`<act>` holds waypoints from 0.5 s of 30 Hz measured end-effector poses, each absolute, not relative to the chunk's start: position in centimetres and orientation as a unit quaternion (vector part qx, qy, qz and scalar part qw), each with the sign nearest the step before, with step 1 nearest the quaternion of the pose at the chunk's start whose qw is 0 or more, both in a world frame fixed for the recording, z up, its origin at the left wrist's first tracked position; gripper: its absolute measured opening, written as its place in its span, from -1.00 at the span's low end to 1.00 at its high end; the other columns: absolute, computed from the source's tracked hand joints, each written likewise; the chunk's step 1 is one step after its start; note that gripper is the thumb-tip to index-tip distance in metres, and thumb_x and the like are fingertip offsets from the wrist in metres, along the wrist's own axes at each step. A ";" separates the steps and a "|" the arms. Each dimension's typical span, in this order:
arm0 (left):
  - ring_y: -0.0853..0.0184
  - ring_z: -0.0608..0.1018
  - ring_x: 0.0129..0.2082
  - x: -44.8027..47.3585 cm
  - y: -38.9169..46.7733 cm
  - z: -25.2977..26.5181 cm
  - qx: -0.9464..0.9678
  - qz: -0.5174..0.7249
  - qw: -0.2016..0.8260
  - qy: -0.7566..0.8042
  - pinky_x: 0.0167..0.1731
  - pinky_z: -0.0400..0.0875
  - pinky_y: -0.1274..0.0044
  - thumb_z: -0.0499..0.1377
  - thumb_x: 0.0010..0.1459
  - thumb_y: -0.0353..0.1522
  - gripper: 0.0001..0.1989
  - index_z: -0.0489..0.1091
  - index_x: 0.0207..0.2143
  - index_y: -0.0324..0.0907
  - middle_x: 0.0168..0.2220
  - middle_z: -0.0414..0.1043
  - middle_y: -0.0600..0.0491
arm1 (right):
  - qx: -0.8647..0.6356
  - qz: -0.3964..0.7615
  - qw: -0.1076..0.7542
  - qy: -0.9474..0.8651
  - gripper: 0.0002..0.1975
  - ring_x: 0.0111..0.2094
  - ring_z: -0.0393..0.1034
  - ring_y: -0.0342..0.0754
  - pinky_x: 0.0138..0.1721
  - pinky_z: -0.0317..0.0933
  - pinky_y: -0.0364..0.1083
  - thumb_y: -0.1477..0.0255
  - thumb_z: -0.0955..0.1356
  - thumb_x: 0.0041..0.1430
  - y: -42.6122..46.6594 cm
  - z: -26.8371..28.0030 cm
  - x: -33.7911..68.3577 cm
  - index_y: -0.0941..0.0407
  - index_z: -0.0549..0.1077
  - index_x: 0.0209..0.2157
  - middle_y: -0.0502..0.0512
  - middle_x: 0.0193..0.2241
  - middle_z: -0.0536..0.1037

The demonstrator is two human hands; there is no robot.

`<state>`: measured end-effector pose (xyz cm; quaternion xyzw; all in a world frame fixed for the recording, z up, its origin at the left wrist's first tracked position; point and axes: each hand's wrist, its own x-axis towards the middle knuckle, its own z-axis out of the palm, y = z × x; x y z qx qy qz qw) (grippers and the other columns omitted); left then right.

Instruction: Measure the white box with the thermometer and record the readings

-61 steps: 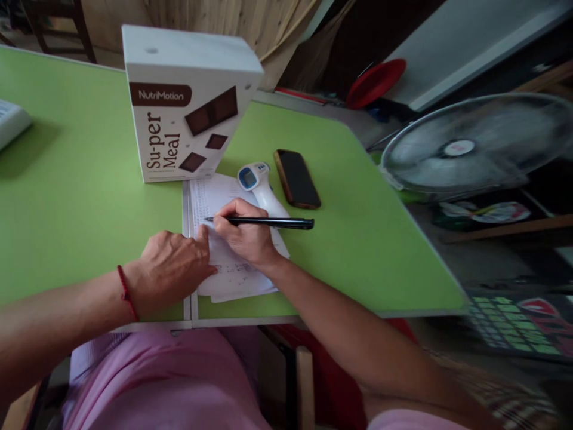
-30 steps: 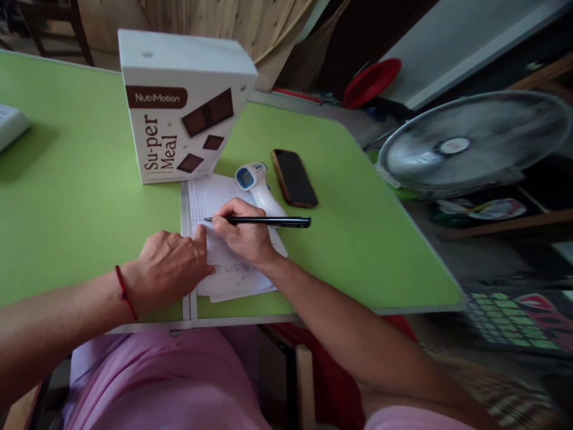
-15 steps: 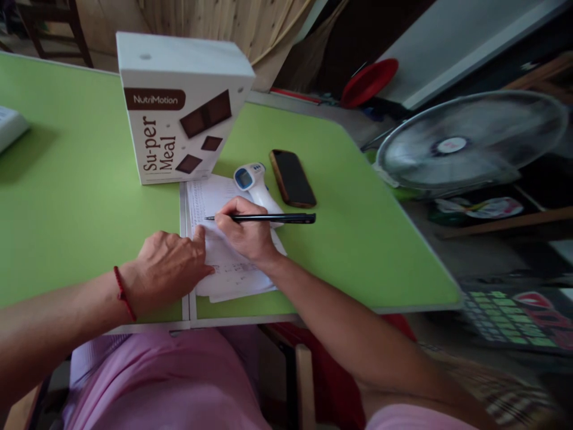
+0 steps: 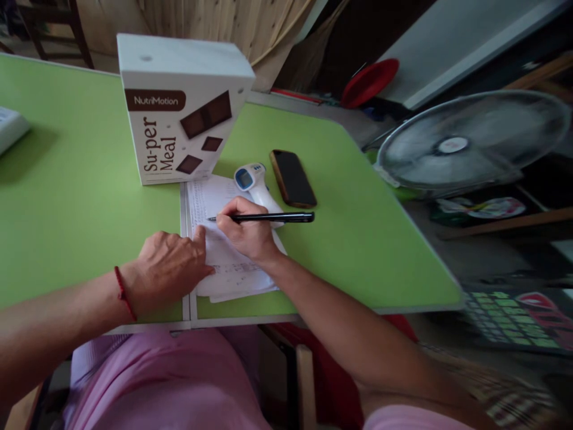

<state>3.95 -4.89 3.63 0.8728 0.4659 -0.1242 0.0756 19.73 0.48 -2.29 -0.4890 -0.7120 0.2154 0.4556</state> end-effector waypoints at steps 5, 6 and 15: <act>0.01 0.59 -0.43 3.8 -4.8 3.5 0.875 -0.121 0.073 0.462 -0.52 0.34 0.40 0.02 0.27 -0.16 -0.35 0.07 0.19 -0.53 -0.48 0.51 -0.15 | -0.490 0.222 0.449 -0.713 -0.88 -0.63 0.21 -0.22 -0.58 0.14 -0.19 0.45 0.29 -0.09 0.4 -2.2 19.7 0.10 0.31 -0.64 -0.10 -0.70 0.40; 0.01 0.59 -0.42 3.8 -4.8 3.5 0.875 -0.122 0.072 0.463 -0.52 0.34 0.40 0.02 0.27 -0.16 -0.35 0.06 0.19 -0.53 -0.47 0.51 -0.15 | -0.492 0.227 0.446 -0.713 -0.88 -0.63 0.21 -0.22 -0.58 0.14 -0.19 0.45 0.29 -0.09 0.4 -2.1 19.7 0.09 0.31 -0.64 -0.10 -0.70 0.39; 0.00 0.59 -0.42 3.8 -4.9 3.5 0.873 -0.120 0.077 0.467 -0.53 0.35 0.39 0.02 0.27 -0.16 -0.34 0.04 0.20 -0.54 -0.47 0.52 -0.16 | -0.493 0.229 0.456 -0.704 -0.88 -0.65 0.18 -0.22 -0.61 0.11 -0.18 0.45 0.29 -0.10 0.5 -2.1 19.8 0.09 0.29 -0.65 -0.11 -0.72 0.35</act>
